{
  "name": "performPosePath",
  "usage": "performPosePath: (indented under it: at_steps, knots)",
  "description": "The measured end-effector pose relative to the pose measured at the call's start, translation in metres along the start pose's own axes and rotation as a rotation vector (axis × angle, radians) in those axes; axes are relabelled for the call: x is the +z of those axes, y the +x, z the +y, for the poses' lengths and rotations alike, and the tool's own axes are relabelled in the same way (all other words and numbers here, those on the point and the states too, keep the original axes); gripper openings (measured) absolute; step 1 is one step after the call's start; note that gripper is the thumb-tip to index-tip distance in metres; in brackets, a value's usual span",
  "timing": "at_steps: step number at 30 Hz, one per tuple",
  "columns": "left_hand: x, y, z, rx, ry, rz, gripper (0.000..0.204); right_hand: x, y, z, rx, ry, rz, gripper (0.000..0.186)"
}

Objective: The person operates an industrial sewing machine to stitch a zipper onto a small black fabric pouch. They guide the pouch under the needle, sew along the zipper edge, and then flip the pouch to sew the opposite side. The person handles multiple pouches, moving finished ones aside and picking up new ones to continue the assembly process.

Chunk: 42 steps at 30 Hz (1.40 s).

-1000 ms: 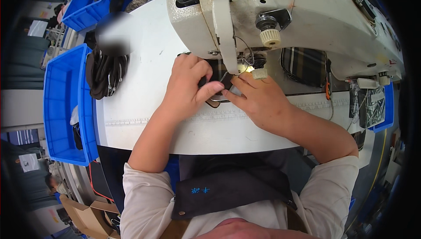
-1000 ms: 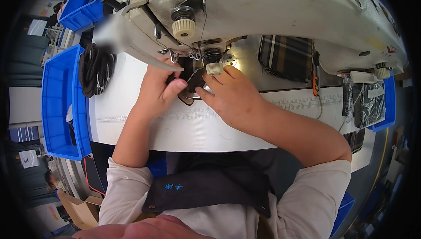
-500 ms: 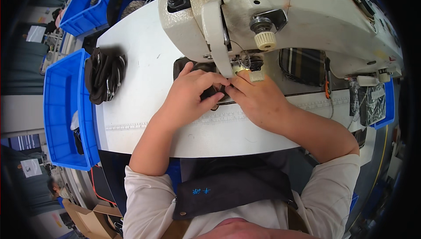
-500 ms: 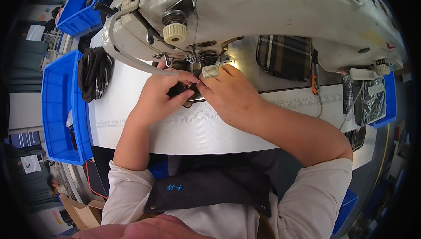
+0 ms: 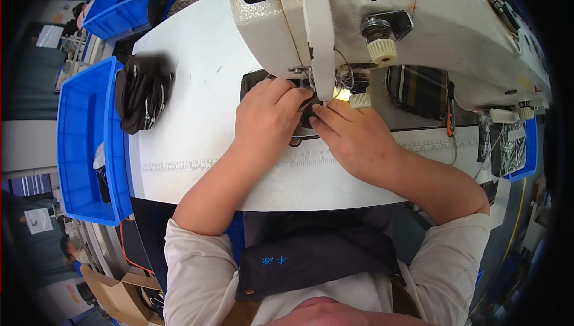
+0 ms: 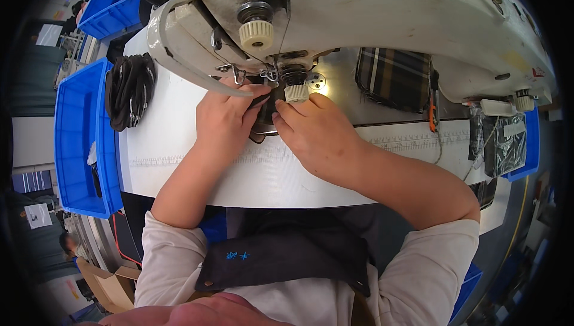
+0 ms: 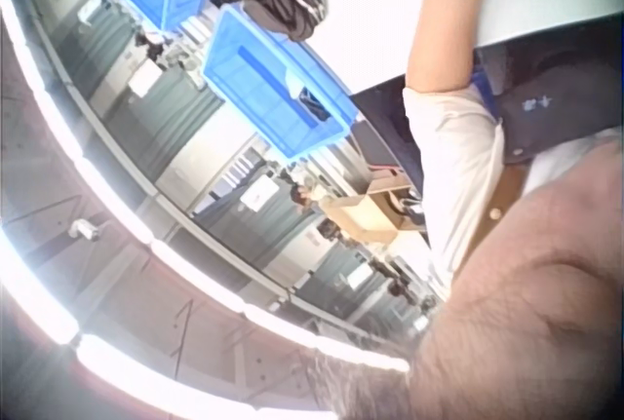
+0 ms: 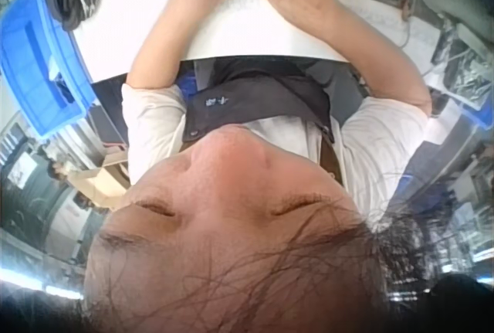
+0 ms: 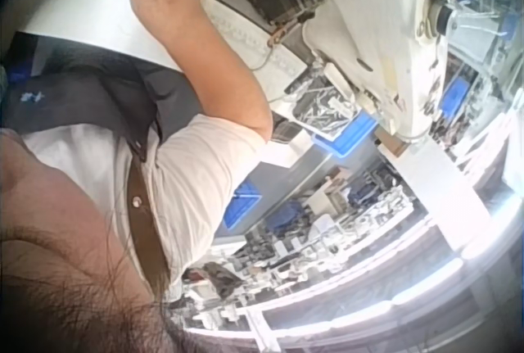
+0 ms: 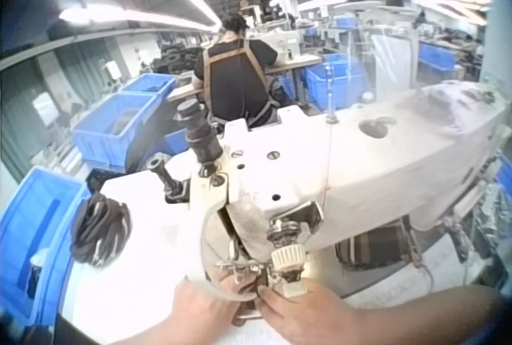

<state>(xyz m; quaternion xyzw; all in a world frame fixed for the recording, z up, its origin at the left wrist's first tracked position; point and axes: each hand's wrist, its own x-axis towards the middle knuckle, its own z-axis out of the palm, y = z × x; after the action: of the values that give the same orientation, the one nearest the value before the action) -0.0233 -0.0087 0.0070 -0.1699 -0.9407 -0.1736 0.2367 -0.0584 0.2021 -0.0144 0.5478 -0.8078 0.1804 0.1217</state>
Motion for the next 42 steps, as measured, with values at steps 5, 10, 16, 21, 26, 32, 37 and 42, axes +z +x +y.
performPosePath:
  at_steps: [5,10,16,21,26,32,37,42]
  knots:
    - [0.0,-0.001,-0.002,0.08,0.073,-0.037,0.025,0.001,-0.001,-0.002,0.04,-0.005,0.002,0.024]
    - [0.0,-0.012,0.002,0.088,0.064,-0.199,0.026,-0.002,-0.003,-0.004,0.017,-0.002,-0.013,0.02]
    - [0.0,-0.009,0.001,0.102,-0.035,-0.202,0.025,-0.005,-0.004,-0.003,0.024,0.011,-0.033,0.02]
    - [0.0,-0.008,-0.001,0.083,-0.068,-0.201,0.025,-0.005,-0.003,-0.003,0.017,-0.002,-0.038,0.021]
    - [-0.001,-0.007,-0.002,0.075,-0.113,-0.186,0.024,-0.007,-0.003,-0.003,0.01,-0.006,-0.065,0.024]
    - [0.0,-0.002,-0.004,0.115,-0.085,-0.195,0.02,-0.008,-0.004,-0.003,0.003,-0.03,-0.077,0.027]
    - [0.0,-0.002,-0.005,0.139,-0.012,-0.204,0.016,-0.009,-0.004,-0.003,0.013,-0.041,-0.107,0.03]
    - [0.002,-0.003,-0.006,0.131,-0.016,-0.182,0.017,-0.013,-0.004,-0.002,-0.002,-0.042,-0.127,0.035]
